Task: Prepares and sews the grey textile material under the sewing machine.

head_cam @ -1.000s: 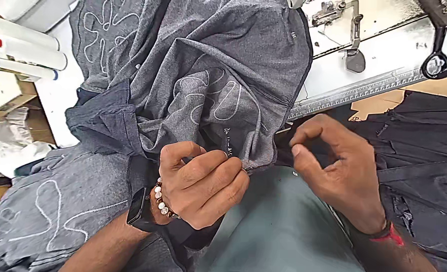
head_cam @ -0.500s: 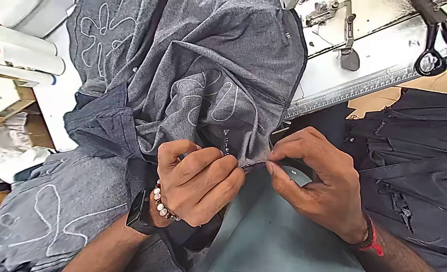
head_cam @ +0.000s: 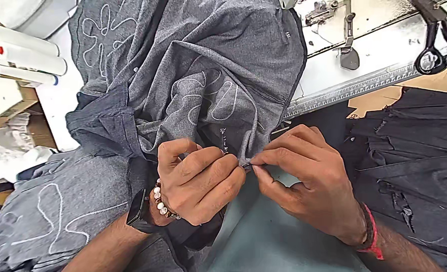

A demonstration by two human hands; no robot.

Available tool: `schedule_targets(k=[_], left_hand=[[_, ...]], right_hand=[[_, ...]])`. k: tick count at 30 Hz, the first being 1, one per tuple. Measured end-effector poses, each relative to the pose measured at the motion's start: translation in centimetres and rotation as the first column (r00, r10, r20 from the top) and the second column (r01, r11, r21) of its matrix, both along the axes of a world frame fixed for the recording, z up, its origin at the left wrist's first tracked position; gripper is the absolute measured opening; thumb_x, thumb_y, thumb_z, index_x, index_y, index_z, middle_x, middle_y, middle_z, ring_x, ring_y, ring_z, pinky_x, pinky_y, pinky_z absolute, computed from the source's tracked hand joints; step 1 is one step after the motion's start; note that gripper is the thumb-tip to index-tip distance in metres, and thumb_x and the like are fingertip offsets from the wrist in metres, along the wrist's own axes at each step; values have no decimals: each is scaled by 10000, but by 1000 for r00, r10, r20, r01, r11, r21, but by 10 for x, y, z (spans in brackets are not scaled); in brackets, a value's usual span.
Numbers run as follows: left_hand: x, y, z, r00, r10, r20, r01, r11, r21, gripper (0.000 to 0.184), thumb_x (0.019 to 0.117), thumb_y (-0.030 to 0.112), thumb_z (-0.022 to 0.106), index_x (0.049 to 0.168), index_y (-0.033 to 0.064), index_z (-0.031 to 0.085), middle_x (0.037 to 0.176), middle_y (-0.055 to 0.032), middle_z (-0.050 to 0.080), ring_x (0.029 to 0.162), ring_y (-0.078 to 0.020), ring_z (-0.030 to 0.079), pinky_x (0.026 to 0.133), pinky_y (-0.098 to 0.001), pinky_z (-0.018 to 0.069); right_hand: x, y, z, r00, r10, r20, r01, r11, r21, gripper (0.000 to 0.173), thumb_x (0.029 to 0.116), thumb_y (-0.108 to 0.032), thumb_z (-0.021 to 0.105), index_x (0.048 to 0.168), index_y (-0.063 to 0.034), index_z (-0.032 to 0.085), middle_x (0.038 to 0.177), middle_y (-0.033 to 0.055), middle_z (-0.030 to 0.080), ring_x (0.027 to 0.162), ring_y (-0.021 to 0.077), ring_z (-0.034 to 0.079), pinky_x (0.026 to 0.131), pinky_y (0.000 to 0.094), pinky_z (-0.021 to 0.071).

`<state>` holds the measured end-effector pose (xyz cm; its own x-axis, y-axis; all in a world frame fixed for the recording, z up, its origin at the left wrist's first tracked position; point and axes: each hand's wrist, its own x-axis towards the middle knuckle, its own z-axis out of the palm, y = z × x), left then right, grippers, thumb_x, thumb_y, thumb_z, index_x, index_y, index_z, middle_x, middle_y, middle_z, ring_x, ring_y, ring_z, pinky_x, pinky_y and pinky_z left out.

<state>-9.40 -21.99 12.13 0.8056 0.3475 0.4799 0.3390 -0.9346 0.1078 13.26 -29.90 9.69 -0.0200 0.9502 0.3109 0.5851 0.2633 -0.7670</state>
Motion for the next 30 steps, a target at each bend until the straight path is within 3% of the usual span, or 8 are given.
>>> schedule_targets(k=[6,11,14,17,19,22,30], left_hand=[[0,-2,0,998,-29,-50,31,999,45,67,991,157,643,1040,128,680,965,-22,721,932,-181,602,916,-391,361],[0,-5,-6,995,-70,-68,75,995,72,115,1006,115,588,1055,125,691,979,-26,722,905,-180,594,906,-374,363],[0,-5,0,998,-43,-38,44,998,34,55,995,154,624,1024,131,666,957,-22,701,897,-180,591,907,-377,370],[-2,-2,4,1000,-3,-9,4,1000,15,69,979,189,668,1023,138,655,950,-16,694,902,-182,590,925,-392,363],[-2,-1,3,1000,-2,1,2,1000,10,78,979,199,674,1019,137,649,949,-21,694,908,-180,591,921,-389,361],[1,0,0,1000,-11,2,11,1000,-3,69,982,189,670,1017,132,654,947,-23,698,912,-182,589,911,-389,360],[0,-1,-1,999,-28,-24,28,999,31,60,995,156,633,1032,137,676,959,-19,716,923,-177,597,915,-386,358]], right_hand=[[3,1,2,982,98,158,-96,995,-22,152,972,-246,660,967,-201,804,935,-59,734,979,132,631,830,366,431],[-3,3,-6,973,132,190,-132,991,-14,166,966,-227,607,901,-163,746,871,-32,691,914,152,614,796,373,405],[0,1,-12,993,-60,99,65,997,-45,154,897,-237,611,799,-144,686,804,-5,653,822,161,618,699,369,467],[20,4,-15,967,-247,62,253,960,-118,97,856,-257,647,845,-163,669,837,-38,622,829,107,590,693,327,469],[23,1,-14,976,-216,-41,209,970,-121,90,881,-261,663,890,-184,710,883,-78,659,875,55,613,736,278,509],[11,-7,-7,987,-62,-149,54,997,-58,113,915,-235,689,947,-183,784,958,-70,728,987,87,643,849,337,510],[-3,-1,0,998,51,24,-50,998,-42,127,931,-244,681,945,-217,805,910,-92,721,942,88,607,796,337,413]])
